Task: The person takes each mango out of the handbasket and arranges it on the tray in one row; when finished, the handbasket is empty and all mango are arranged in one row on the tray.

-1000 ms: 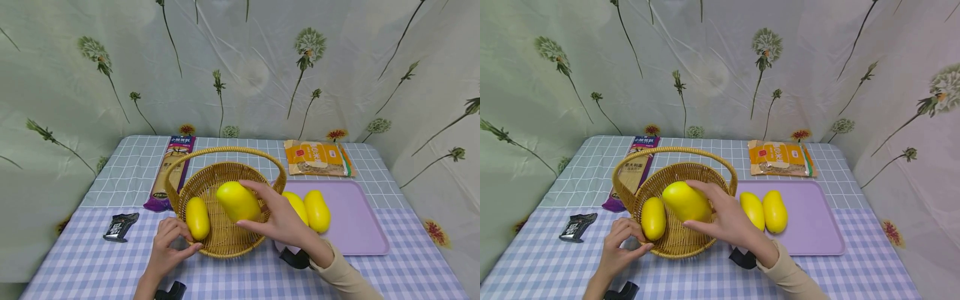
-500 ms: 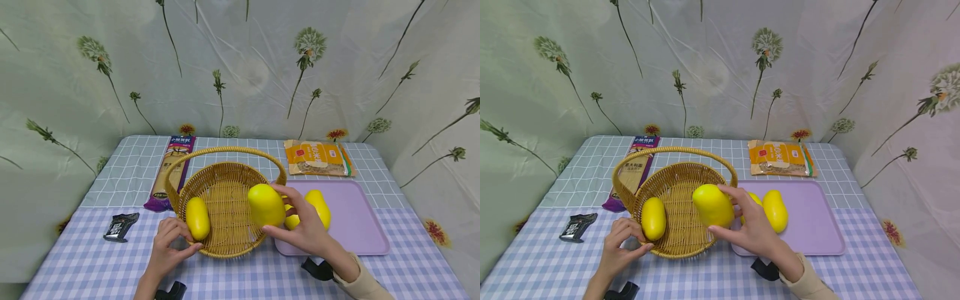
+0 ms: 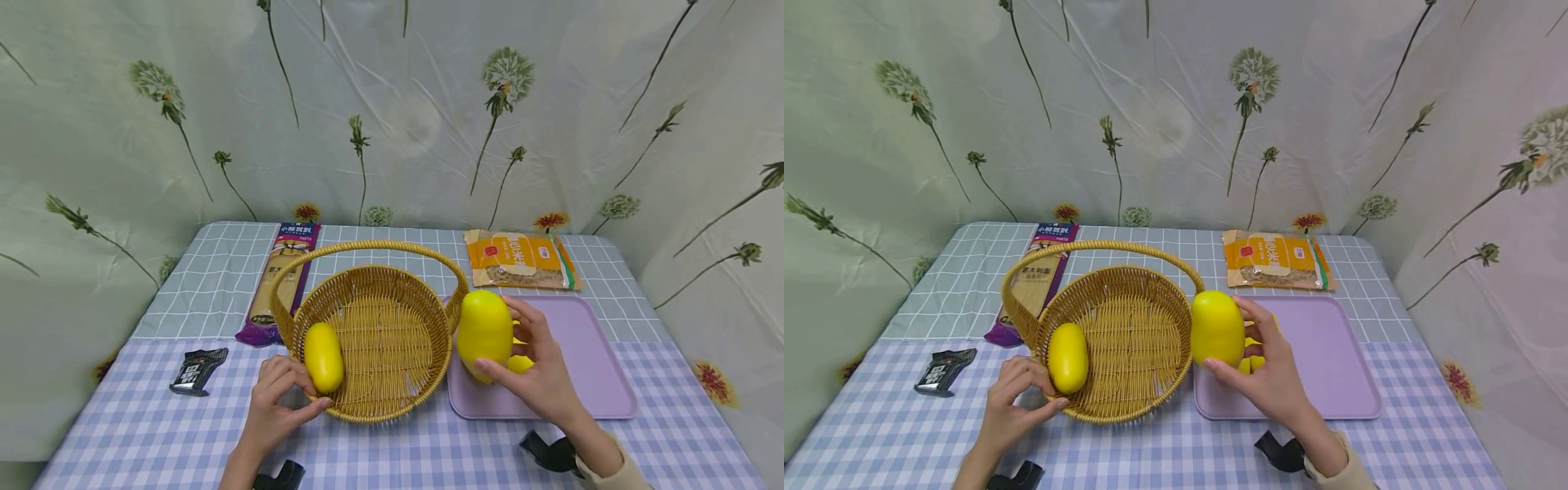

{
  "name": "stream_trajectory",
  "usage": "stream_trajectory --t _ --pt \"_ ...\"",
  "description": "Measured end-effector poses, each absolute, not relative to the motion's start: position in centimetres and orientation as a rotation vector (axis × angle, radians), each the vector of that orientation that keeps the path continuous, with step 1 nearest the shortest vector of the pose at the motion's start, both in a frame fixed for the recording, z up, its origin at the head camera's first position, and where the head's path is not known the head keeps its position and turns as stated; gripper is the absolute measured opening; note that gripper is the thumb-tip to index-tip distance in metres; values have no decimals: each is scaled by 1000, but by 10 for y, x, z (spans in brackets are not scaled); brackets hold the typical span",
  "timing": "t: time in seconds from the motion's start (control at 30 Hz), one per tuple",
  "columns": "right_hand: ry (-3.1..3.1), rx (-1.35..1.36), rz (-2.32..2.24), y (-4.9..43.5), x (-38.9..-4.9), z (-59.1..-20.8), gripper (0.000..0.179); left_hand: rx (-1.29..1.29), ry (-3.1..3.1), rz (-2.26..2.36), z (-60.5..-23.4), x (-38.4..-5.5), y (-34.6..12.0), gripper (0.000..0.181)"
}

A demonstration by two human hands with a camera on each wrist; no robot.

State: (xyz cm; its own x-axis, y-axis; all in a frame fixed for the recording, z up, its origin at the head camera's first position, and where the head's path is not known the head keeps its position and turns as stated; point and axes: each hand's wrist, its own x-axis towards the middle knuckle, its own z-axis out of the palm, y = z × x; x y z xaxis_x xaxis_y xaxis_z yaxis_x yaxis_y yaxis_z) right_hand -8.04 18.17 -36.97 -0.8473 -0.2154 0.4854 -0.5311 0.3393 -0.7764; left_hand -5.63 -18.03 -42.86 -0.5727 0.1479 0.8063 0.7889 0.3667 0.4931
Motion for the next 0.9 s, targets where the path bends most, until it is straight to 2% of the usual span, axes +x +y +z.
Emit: stream_trajectory --t 0.37,0.6,0.9 --pt "-2400 246 1491 213 -86 -378 85 -825 -1938 -1204 -429 -58 -180 33" --pt "-2432 -88 1495 239 -92 -393 75 -822 -1932 -1212 -430 -58 -181 33" --pt "-2506 -271 1515 274 -99 -414 75 -816 -1942 -1215 -429 -57 -181 33"
